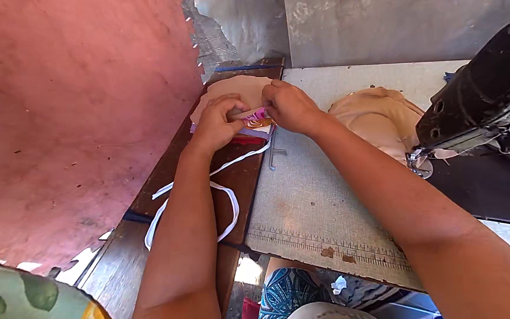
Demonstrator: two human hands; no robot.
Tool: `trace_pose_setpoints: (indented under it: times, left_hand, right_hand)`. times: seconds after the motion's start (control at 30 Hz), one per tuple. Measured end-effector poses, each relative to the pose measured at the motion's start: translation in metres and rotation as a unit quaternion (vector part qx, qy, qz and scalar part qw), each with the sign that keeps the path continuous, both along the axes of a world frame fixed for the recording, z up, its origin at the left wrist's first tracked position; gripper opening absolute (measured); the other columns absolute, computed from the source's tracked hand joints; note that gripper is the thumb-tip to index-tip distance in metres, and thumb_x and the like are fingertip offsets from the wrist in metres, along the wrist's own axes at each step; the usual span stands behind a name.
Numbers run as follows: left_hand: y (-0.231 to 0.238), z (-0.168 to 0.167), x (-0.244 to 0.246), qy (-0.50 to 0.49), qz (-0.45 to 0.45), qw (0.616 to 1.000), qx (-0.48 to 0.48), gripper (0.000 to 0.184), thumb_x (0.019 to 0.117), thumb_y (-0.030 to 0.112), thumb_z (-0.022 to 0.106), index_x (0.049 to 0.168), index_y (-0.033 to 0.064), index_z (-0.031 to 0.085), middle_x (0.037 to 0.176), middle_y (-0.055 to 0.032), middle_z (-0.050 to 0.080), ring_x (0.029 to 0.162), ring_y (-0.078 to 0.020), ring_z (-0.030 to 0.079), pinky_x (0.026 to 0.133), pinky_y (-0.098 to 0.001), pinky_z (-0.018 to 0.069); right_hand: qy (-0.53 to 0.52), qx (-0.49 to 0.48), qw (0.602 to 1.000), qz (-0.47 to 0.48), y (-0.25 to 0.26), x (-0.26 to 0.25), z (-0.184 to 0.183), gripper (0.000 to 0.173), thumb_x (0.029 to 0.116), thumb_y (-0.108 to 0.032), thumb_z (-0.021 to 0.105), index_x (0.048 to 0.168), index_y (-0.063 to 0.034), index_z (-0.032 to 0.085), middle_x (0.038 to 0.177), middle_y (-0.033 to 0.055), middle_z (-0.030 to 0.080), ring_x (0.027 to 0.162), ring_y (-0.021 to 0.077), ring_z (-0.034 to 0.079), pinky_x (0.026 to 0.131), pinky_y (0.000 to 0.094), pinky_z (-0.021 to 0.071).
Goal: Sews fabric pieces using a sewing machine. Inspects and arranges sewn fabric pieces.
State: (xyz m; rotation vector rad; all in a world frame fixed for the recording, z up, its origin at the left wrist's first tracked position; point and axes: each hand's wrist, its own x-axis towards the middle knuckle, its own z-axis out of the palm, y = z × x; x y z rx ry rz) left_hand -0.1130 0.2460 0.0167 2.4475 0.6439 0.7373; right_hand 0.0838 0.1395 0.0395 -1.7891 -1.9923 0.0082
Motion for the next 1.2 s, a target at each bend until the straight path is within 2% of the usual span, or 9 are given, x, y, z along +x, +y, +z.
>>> trace_pose_setpoints:
  times: [0.2,0.33,0.43,0.73,0.87,1.0,1.07,1.13,1.2]
  left_hand:
    - [-0.006,-0.001,0.008,0.006,0.054,0.999,-0.008,0.015,0.0937,0.014,0.073,0.101,0.0012,0.072,0.139,-0.0154,0.063,0.137,-0.0312,0.052,0.115,-0.0527,0.0371]
    - [-0.005,0.000,0.007,0.015,0.042,0.999,-0.013,0.010,0.0904,0.009,0.075,0.097,0.0018,0.073,0.142,-0.0147,0.061,0.140,-0.0302,0.050,0.116,-0.0531,0.0363]
    - [-0.003,-0.001,0.004,0.013,0.024,1.000,-0.014,0.014,0.0913,0.015,0.076,0.097,0.0022,0.074,0.143,-0.0149,0.060,0.142,-0.0296,0.048,0.117,-0.0520,0.0353]
    - [0.001,-0.004,-0.001,0.013,-0.014,1.000,-0.019,0.023,0.0955,0.026,0.073,0.099,0.0038,0.076,0.148,-0.0143,0.056,0.145,-0.0278,0.045,0.120,-0.0494,0.0327]
    - [0.000,-0.003,0.000,0.019,-0.021,0.999,-0.016,0.031,0.0870,0.025,0.082,0.106,0.0027,0.074,0.149,-0.0162,0.055,0.146,-0.0315,0.043,0.121,-0.0518,0.0289]
    - [-0.005,0.000,0.006,0.008,0.008,1.000,0.019,0.018,0.0981,0.013,0.066,0.107,-0.0004,0.074,0.139,-0.0175,0.063,0.138,-0.0296,0.053,0.118,-0.0491,0.0370]
    - [-0.008,0.003,0.008,0.001,0.043,0.999,-0.010,0.020,0.1021,0.015,0.061,0.111,0.0014,0.074,0.134,-0.0139,0.067,0.130,-0.0241,0.060,0.112,-0.0465,0.0443]
    - [-0.009,0.004,0.010,-0.013,0.071,0.997,-0.037,0.021,0.1037,0.019,0.060,0.111,0.0038,0.072,0.117,-0.0118,0.072,0.109,-0.0200,0.068,0.098,-0.0448,0.0505]
    - [-0.010,0.006,0.011,-0.018,0.084,0.995,-0.057,0.020,0.1036,0.021,0.061,0.111,0.0059,0.072,0.107,-0.0099,0.073,0.098,-0.0171,0.068,0.091,-0.0424,0.0517]
  right_hand:
    - [-0.031,-0.095,0.995,-0.018,-0.009,-0.011,-0.012,0.039,0.0879,-0.039,0.079,0.099,-0.0033,0.069,0.106,0.0175,0.062,0.107,0.0374,0.061,0.083,0.0575,0.0482]
    - [-0.041,-0.117,0.992,-0.024,-0.010,-0.016,-0.022,0.026,0.0947,-0.027,0.073,0.101,-0.0020,0.071,0.106,0.0182,0.065,0.108,0.0374,0.062,0.083,0.0574,0.0478]
    - [-0.037,-0.114,0.993,-0.019,-0.010,-0.016,-0.022,0.022,0.0972,-0.022,0.068,0.099,-0.0009,0.071,0.104,0.0183,0.065,0.107,0.0371,0.063,0.083,0.0570,0.0479]
    - [0.041,-0.107,0.993,-0.015,-0.008,-0.007,0.000,0.029,0.1022,-0.027,0.064,0.094,0.0015,0.068,0.097,0.0164,0.062,0.095,0.0322,0.063,0.081,0.0526,0.0494]
    - [0.075,-0.087,0.993,-0.028,-0.005,-0.007,0.005,0.028,0.1031,-0.025,0.062,0.096,0.0014,0.068,0.097,0.0160,0.062,0.094,0.0311,0.063,0.081,0.0511,0.0495]
    - [0.107,-0.004,0.994,-0.027,-0.002,-0.008,0.000,0.024,0.0991,-0.023,0.068,0.095,0.0012,0.067,0.095,0.0143,0.060,0.089,0.0279,0.061,0.079,0.0461,0.0503]
    - [0.092,0.053,0.994,-0.026,0.001,-0.008,-0.009,0.030,0.0891,-0.021,0.078,0.106,0.0009,0.065,0.105,0.0185,0.061,0.101,0.0349,0.062,0.084,0.0522,0.0519]
    - [0.055,0.081,0.995,-0.034,0.004,-0.009,-0.017,0.053,0.0801,-0.016,0.083,0.124,-0.0010,0.059,0.120,0.0228,0.058,0.116,0.0431,0.057,0.088,0.0580,0.0494]
    - [0.016,0.105,0.993,-0.045,0.006,-0.010,-0.024,0.064,0.0773,-0.013,0.084,0.134,-0.0027,0.056,0.128,0.0243,0.056,0.122,0.0456,0.054,0.089,0.0590,0.0476]
